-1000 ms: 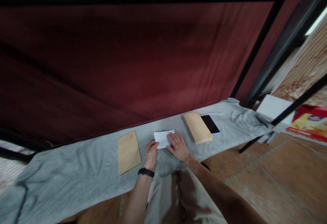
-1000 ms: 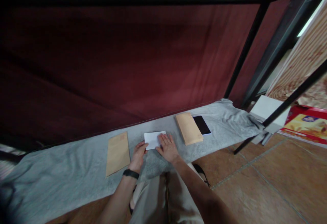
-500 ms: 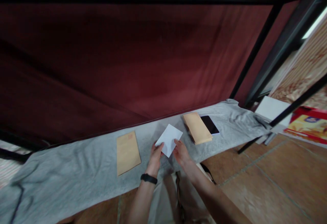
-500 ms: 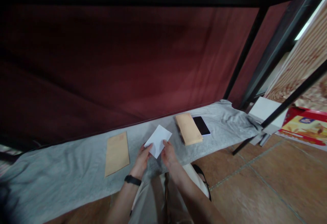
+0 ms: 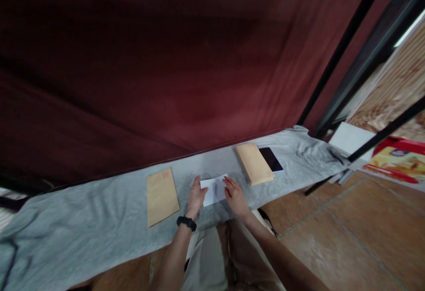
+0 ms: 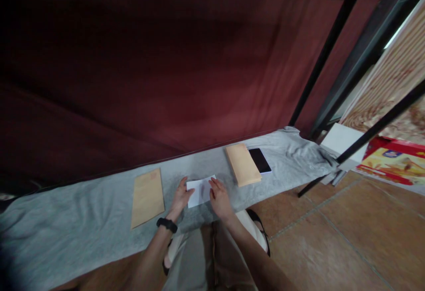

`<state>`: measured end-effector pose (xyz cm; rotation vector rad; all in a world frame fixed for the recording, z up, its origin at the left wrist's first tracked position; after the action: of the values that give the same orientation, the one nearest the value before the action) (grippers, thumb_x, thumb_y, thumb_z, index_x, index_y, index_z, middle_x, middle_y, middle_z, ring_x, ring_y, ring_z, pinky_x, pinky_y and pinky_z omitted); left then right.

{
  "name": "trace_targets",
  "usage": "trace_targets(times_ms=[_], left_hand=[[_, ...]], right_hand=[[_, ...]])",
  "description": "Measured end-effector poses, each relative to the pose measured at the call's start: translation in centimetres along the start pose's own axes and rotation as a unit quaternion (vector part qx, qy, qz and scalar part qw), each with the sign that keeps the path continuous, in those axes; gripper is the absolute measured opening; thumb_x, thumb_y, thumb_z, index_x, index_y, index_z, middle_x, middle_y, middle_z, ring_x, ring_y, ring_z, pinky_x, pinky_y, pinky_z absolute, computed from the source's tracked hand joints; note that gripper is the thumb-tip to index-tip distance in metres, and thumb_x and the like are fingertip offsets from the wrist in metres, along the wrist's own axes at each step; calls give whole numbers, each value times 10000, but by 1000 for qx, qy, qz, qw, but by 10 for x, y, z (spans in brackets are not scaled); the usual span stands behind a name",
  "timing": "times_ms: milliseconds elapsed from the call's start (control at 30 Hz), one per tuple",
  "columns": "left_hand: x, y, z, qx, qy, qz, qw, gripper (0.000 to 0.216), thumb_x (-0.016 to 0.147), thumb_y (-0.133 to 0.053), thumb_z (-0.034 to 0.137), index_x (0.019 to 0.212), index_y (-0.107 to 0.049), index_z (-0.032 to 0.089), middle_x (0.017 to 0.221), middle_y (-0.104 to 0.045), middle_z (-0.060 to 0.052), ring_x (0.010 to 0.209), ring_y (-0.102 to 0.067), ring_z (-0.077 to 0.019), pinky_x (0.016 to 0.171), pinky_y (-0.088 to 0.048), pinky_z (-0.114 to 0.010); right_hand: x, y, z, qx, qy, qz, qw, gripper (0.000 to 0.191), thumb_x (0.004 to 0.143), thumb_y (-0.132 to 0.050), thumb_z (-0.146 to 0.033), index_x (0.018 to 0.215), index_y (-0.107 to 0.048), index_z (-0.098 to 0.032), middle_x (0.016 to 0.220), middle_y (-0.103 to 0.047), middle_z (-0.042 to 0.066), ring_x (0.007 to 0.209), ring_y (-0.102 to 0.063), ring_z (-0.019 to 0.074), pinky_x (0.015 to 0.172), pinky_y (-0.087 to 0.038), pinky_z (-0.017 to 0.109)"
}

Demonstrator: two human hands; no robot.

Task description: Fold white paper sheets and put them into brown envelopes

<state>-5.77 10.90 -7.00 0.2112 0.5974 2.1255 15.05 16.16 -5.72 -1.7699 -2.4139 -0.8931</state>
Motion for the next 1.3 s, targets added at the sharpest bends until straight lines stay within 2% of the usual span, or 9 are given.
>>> trace_targets(times_ms=[133, 233, 333, 400, 467, 533, 633, 1100, 1300], left_hand=[[3, 1, 4, 42, -12, -4, 999, 697, 784, -686, 133, 1430, -426, 170, 837, -706, -24, 719, -659, -193, 690, -514, -302], [0, 2, 5, 93, -15, -14, 995, 724, 818, -628, 113, 1486, -352, 164, 866, -719, -31, 770, -683, -207, 735, -534, -318], [-13, 5, 19, 190, -69, 54, 978, 603, 885, -522, 133, 1474, -391, 127, 1112, -706, -128, 1042, -670, -258, 938, -512, -399], [-27, -7, 35, 243, -145, 78, 956, 503, 948, -424, 178, 1446, -446, 107, 1356, -600, -186, 1277, -552, -277, 1097, -413, -440], [-40, -34, 44, 267, -205, 32, 941, 483, 987, -355, 236, 1437, -470, 105, 1483, -506, -179, 1402, -436, -267, 1174, -333, -450], [-49, -58, 44, 284, -226, -18, 932, 502, 1001, -332, 290, 1449, -464, 104, 1520, -473, -164, 1455, -365, -262, 1204, -289, -473], [-53, -72, 37, 309, -219, -41, 925, 555, 1011, -304, 341, 1475, -428, 64, 1555, -414, -186, 1492, -291, -269, 1224, -243, -497], [-53, -40, 10, 362, -160, 49, 917, 593, 985, -309, 296, 1523, -342, 47, 1590, -336, -186, 1509, -244, -259, 1236, -213, -467], [-51, -37, 5, 369, -159, 52, 914, 600, 972, -311, 277, 1520, -340, 34, 1587, -337, -202, 1508, -243, -275, 1226, -225, -476]], right_hand=[[-5, -40, -23, -226, 106, -99, 963, 414, 1001, -434, -252, 1378, -580, -162, 1484, -524, 107, 1396, -446, 237, 1168, -340, 444], [-7, -48, -18, -300, 108, -113, 941, 450, 1030, -427, -357, 1427, -533, -174, 1518, -478, 110, 1415, -422, 253, 1180, -299, 458], [-9, -48, -13, -323, 107, -111, 934, 494, 1034, -418, -386, 1475, -473, -170, 1540, -440, 123, 1428, -403, 255, 1187, -269, 460], [-11, -48, -12, -324, 111, -113, 933, 497, 1031, -412, -354, 1492, -449, -171, 1546, -428, 127, 1434, -394, 257, 1190, -258, 464], [-12, -49, -11, -326, 118, -122, 930, 508, 1019, -409, -293, 1512, -416, -171, 1552, -418, 127, 1439, -384, 263, 1191, -252, 473], [-14, -52, -10, -330, 123, -134, 926, 546, 998, -413, -242, 1537, -367, -166, 1563, -399, 131, 1446, -372, 269, 1192, -251, 478], [-14, -53, -9, -334, 123, -145, 923, 583, 983, -418, -220, 1555, -320, -164, 1574, -379, 136, 1452, -361, 275, 1193, -248, 477], [-9, -25, 8, -307, 74, -72, 946, 514, 1034, -350, -270, 1520, -387, -108, 1527, -443, 159, 1441, -380, 286, 1192, -248, 517], [1, -21, 2, -306, 49, -58, 949, 514, 1037, -339, -294, 1474, -447, -47, 1500, -465, 199, 1435, -389, 309, 1188, -263, 528]])
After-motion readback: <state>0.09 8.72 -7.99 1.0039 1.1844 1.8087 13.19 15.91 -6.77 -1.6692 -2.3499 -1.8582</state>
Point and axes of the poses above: each hand's wrist, its own x-axis towards the middle knuckle, its own y-axis out of the back of the hand, z = x × y, the point moved 10 cm from there along x, towards the middle knuckle
